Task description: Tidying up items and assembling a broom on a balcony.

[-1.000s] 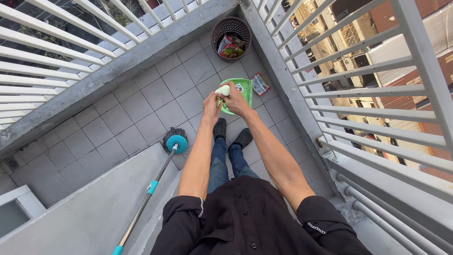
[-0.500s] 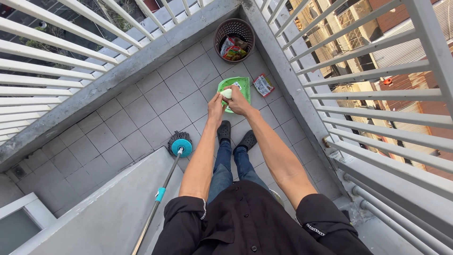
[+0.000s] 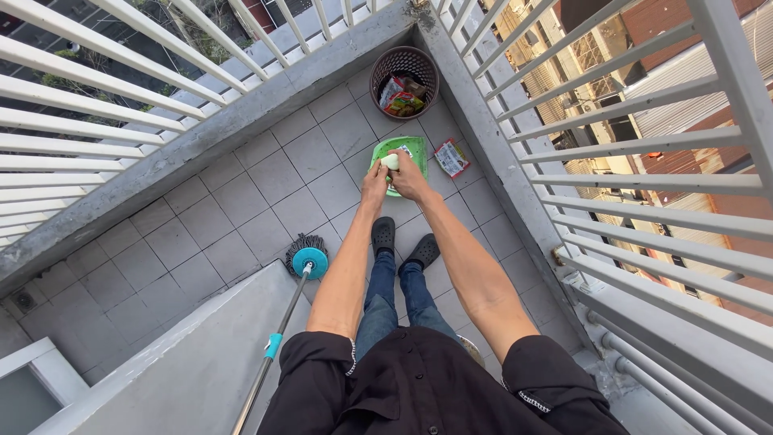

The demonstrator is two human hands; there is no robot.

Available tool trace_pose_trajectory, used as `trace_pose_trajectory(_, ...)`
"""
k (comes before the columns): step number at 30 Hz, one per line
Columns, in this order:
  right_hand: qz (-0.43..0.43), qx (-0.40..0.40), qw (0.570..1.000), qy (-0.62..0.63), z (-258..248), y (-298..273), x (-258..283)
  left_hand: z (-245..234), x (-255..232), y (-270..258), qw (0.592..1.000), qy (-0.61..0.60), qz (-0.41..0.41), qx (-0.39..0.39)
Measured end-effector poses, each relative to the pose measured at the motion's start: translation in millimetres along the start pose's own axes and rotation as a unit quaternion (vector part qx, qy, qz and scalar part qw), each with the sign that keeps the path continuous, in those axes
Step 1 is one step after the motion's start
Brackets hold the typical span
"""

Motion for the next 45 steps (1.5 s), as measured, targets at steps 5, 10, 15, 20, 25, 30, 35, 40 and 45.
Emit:
trace_pose_trajectory(5,0.006,-0.001,1.000,-0.019,0.8,4.0,1.4,-2.9,-11.6,-5.6,0.992,0.124,0.022,-0.020)
trace_pose_trajectory(10,-0.031,-0.014,0.999,-0.015,8.9,23.7,-22.3,-1.9,-30.1,-11.7,0.985,0.161,0.052,-0.024)
trace_pose_trajectory(15,-0.021,0.002,1.000,0.017,12.0,19.9,-3.2,-5.5,-32.3,-14.3,0.975,0.210,0.060,-0.042)
trace_pose_trajectory(20,0.020,0.037,0.999,0.029,6.5,13.6,29.2,-17.1,-37.2,-11.3,0.976,0.209,0.036,-0.041)
trace_pose_trajectory(25,0.009,0.042,0.998,0.036,7.6,17.2,20.6,-18.0,-55.9,-20.4,0.974,0.219,0.035,-0.049)
trace_pose_trajectory(30,0.040,0.029,0.997,0.066,-2.2,8.0,27.7,-19.1,-52.1,-21.4,0.975,0.215,0.019,-0.048)
trace_pose_trajectory(35,0.045,-0.013,0.993,0.105,-16.7,-10.7,34.1,-10.8,-40.9,-24.1,0.978,0.202,0.013,-0.041)
trace_pose_trajectory(40,-0.018,-0.107,0.994,0.032,-36.7,-44.9,54.3,22.3,-40.8,-41.4,0.975,0.215,0.059,0.002)
trace_pose_trajectory(45,-0.057,-0.237,0.967,-0.073,-67.4,-92.4,56.3,92.2,-128.3,-116.6,0.964,0.249,-0.027,0.084)
Point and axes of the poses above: each hand's wrist, its own y-axis towards the middle knuckle, its own z-axis out of the palm, x = y × z, the point moved 2 cm from there along y, towards the middle knuckle, and after that the axes turned 12 degrees about x, right-handed, at the moved point
